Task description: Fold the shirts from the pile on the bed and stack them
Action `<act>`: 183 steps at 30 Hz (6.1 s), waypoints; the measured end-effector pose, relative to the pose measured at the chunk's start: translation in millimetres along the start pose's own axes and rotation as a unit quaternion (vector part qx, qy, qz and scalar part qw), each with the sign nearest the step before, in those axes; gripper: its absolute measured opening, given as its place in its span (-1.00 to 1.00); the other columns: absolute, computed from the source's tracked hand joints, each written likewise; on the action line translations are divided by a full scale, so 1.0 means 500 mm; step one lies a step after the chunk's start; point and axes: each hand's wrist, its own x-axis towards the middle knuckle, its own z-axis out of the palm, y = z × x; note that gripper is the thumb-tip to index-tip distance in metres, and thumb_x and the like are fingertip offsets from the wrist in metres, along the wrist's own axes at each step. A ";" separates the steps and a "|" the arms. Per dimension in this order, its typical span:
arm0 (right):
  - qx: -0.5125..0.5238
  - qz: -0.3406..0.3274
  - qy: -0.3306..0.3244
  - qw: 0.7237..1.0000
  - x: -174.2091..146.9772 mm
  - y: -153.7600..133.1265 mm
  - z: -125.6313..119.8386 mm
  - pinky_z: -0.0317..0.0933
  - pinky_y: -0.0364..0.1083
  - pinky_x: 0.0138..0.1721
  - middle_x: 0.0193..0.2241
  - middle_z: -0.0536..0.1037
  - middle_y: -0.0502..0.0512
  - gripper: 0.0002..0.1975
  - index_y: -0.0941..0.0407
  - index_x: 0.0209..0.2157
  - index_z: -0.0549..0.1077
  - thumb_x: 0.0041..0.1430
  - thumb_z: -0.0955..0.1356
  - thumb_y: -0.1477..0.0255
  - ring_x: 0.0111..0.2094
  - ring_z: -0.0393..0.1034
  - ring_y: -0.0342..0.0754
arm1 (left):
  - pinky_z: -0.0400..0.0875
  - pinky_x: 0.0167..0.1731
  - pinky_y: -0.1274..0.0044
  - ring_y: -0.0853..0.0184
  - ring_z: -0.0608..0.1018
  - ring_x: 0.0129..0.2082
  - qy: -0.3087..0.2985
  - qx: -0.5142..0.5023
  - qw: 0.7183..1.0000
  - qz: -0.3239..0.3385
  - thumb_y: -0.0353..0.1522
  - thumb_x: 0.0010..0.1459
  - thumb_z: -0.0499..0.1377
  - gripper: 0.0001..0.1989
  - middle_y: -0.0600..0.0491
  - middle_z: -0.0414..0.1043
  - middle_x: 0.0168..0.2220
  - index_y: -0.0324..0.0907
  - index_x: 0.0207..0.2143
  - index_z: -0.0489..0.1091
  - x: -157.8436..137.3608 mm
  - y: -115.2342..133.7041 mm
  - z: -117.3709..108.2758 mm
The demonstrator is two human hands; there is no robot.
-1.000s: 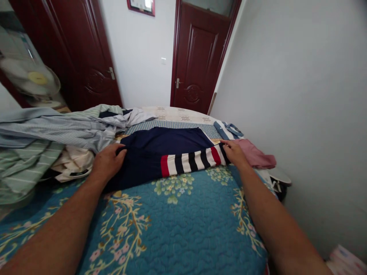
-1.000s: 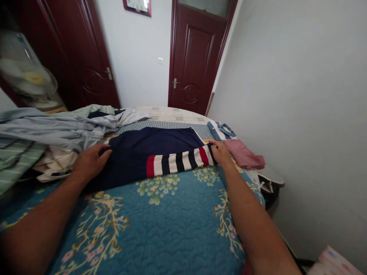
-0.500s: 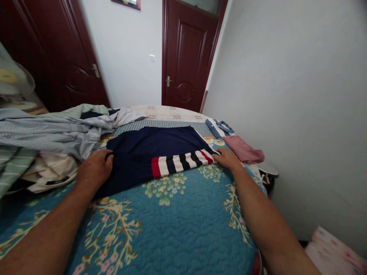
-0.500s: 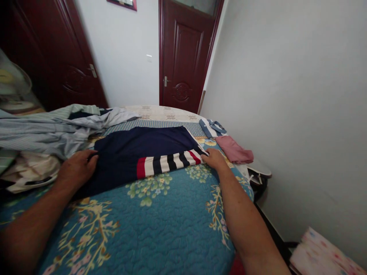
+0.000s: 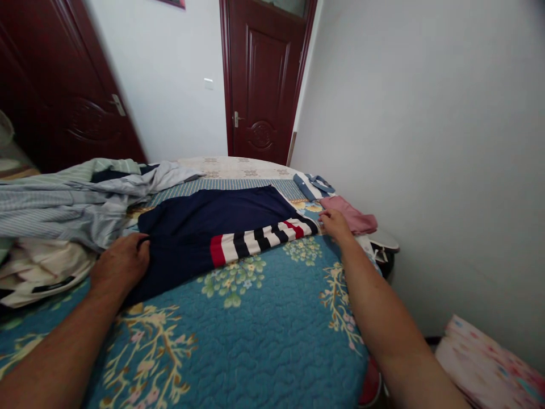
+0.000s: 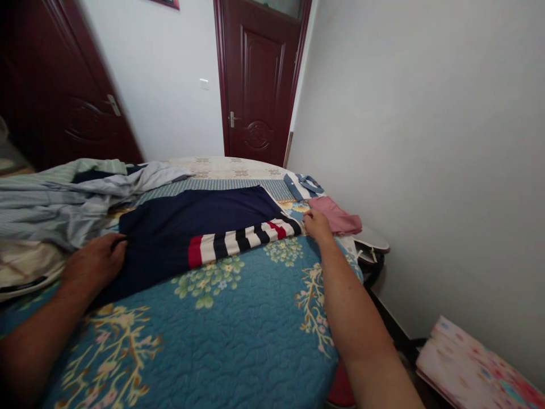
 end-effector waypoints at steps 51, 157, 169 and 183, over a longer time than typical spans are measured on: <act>-0.054 -0.097 -0.054 0.992 -0.025 -0.036 0.027 0.28 -0.10 -0.14 -0.24 0.65 0.10 -0.73 0.09 -0.21 0.54 0.44 0.26 0.27 -0.20 0.49 0.02 | 0.48 0.06 0.22 -0.06 0.62 0.10 -0.046 -0.008 0.998 -0.038 -0.11 0.44 -0.12 -0.42 -0.26 0.56 0.18 -0.22 0.20 0.47 -0.008 0.019 -0.019; -0.116 -0.419 -0.236 0.869 -0.318 -0.314 0.224 -0.12 0.24 0.50 0.50 0.17 0.35 -0.30 0.24 0.49 0.17 0.53 0.21 0.13 0.52 -0.01 0.23 | -0.03 0.49 0.07 -0.01 0.15 0.54 -0.113 -0.084 0.944 0.298 0.04 0.45 -0.02 -0.26 -0.19 0.14 0.52 -0.16 0.50 0.18 -0.167 0.262 0.013; -0.191 -0.287 -0.239 0.907 -0.257 -0.229 0.155 -0.29 0.37 0.50 0.54 0.01 0.32 -0.17 0.19 0.54 0.09 0.51 0.11 -0.08 0.56 -0.16 0.26 | -0.10 0.39 -0.24 -0.15 0.01 0.56 -0.133 0.023 0.987 0.084 0.05 0.43 -0.17 -0.19 -0.25 -0.05 0.57 -0.19 0.54 0.09 -0.142 0.231 0.006; -0.276 -0.153 -0.181 0.931 -0.091 -0.048 0.052 -0.26 0.37 0.49 0.53 0.05 0.36 -0.23 0.22 0.50 0.14 0.53 0.12 -0.01 0.53 -0.07 0.29 | -0.02 0.34 -0.25 -0.29 0.10 0.52 -0.092 0.078 0.991 -0.060 0.20 0.34 -0.23 0.00 -0.46 0.03 0.52 -0.35 0.51 0.13 -0.152 0.142 -0.011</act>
